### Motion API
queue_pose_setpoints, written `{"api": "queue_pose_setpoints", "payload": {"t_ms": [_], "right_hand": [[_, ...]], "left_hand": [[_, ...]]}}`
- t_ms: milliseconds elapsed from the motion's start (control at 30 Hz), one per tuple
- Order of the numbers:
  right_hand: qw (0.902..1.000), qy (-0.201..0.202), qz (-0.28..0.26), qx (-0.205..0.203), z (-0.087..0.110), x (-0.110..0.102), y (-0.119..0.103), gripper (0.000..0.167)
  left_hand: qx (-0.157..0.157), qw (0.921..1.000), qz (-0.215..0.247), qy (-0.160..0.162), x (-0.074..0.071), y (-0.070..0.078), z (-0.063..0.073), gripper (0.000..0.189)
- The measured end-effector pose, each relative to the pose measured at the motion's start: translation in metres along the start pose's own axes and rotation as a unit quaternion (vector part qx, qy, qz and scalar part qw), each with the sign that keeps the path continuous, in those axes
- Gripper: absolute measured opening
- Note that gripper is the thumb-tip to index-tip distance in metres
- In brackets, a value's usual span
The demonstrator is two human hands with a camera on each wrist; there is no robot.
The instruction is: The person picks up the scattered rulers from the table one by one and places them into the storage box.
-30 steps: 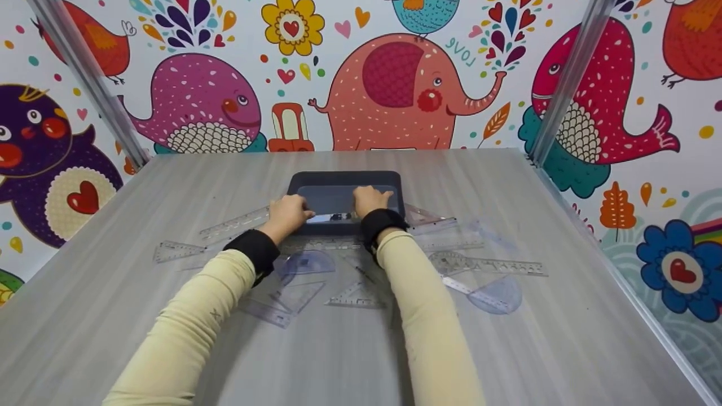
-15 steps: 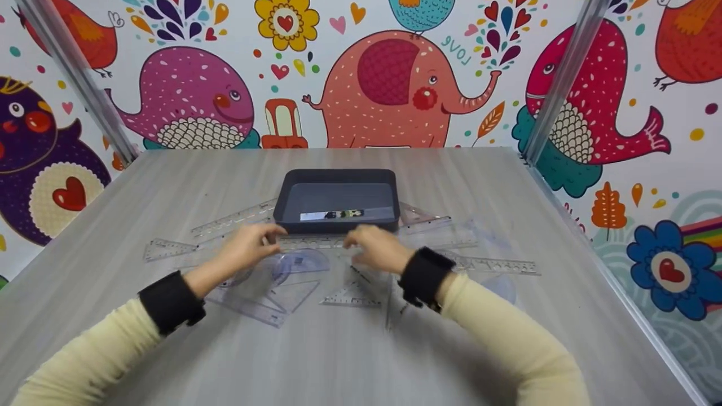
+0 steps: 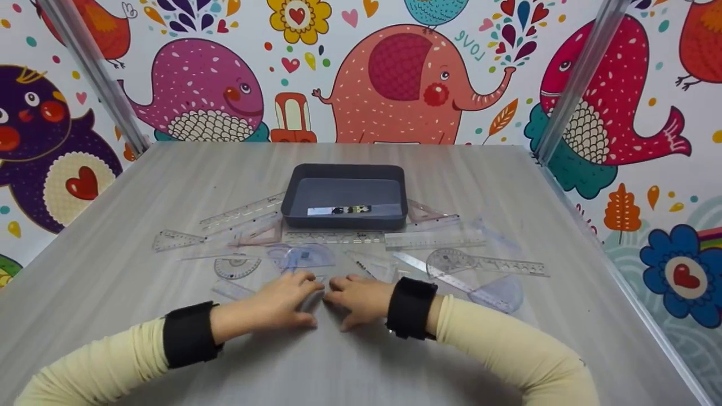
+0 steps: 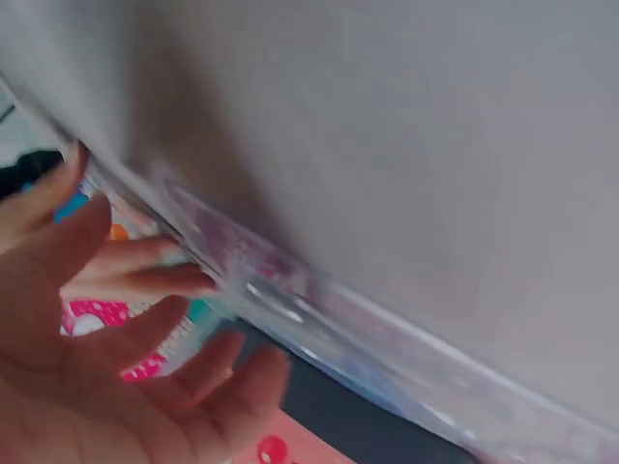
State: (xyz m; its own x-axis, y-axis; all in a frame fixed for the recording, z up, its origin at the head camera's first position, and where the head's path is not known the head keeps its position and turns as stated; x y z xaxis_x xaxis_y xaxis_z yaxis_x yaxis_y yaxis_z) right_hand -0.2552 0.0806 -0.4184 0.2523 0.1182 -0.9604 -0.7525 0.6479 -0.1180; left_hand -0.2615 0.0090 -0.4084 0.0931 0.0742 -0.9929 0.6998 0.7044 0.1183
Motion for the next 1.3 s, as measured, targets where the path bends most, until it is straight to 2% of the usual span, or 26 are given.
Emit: {"api": "queue_pose_setpoints", "payload": {"t_ms": [133,267,367,533,667,800,933,1067,1167,1300], "right_hand": [[0.9995,-0.003,-0.002,-0.033,-0.001,-0.005,0.006,0.061],[0.9979,0.034,0.016,-0.053,-0.002,-0.012,0.023,0.053],[0.9968,0.062,0.018,-0.047,-0.004,-0.016,0.034,0.049],[0.9972,0.066,0.012,-0.032,-0.01,-0.017,0.039,0.052],[0.9976,0.066,0.016,-0.012,-0.014,-0.02,0.04,0.053],[0.9967,0.058,-0.049,0.03,-0.015,-0.02,0.047,0.05],[0.9841,0.073,-0.146,0.069,-0.014,-0.022,0.055,0.032],[0.9696,0.127,-0.2,0.061,-0.01,-0.039,0.062,0.016],[0.9571,0.198,-0.2,0.068,-0.003,-0.064,0.073,0.018],[0.9304,0.304,-0.156,0.132,-0.001,-0.103,0.101,0.02]], "left_hand": [[0.006,0.9995,-0.02,-0.022,0.005,0.007,-0.001,0.055],[0.004,0.9993,-0.028,-0.024,0.005,0.006,-0.002,0.056],[0.0,0.9992,-0.03,-0.027,0.004,0.006,-0.004,0.061],[-0.014,0.9986,-0.031,-0.04,0.005,0.004,-0.01,0.073],[-0.026,0.9969,-0.054,-0.05,0.005,0.004,-0.014,0.077],[-0.042,0.9928,-0.087,-0.07,0.006,0.006,-0.016,0.077],[-0.059,0.9882,-0.104,-0.096,0.009,0.005,-0.018,0.078],[-0.068,0.9837,-0.126,-0.109,0.009,0.007,-0.022,0.076],[-0.079,0.9782,-0.149,-0.121,0.011,0.008,-0.025,0.077],[-0.091,0.9706,-0.175,-0.138,0.013,0.01,-0.031,0.079]]}}
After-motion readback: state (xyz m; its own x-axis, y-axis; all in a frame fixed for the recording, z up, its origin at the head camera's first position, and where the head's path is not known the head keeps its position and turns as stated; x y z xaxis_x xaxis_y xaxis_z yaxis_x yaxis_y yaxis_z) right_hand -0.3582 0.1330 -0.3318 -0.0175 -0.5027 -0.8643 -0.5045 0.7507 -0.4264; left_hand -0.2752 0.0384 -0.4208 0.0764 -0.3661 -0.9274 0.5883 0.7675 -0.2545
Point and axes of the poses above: each hand's wrist, its own z-axis away from the middle knuckle, its own x-axis out of the palm, y = z × x, the point moved 9 cm from there along -z, towards the middle knuckle, and after that the axes turned 8 degrees about x, right-handed, at the moved point
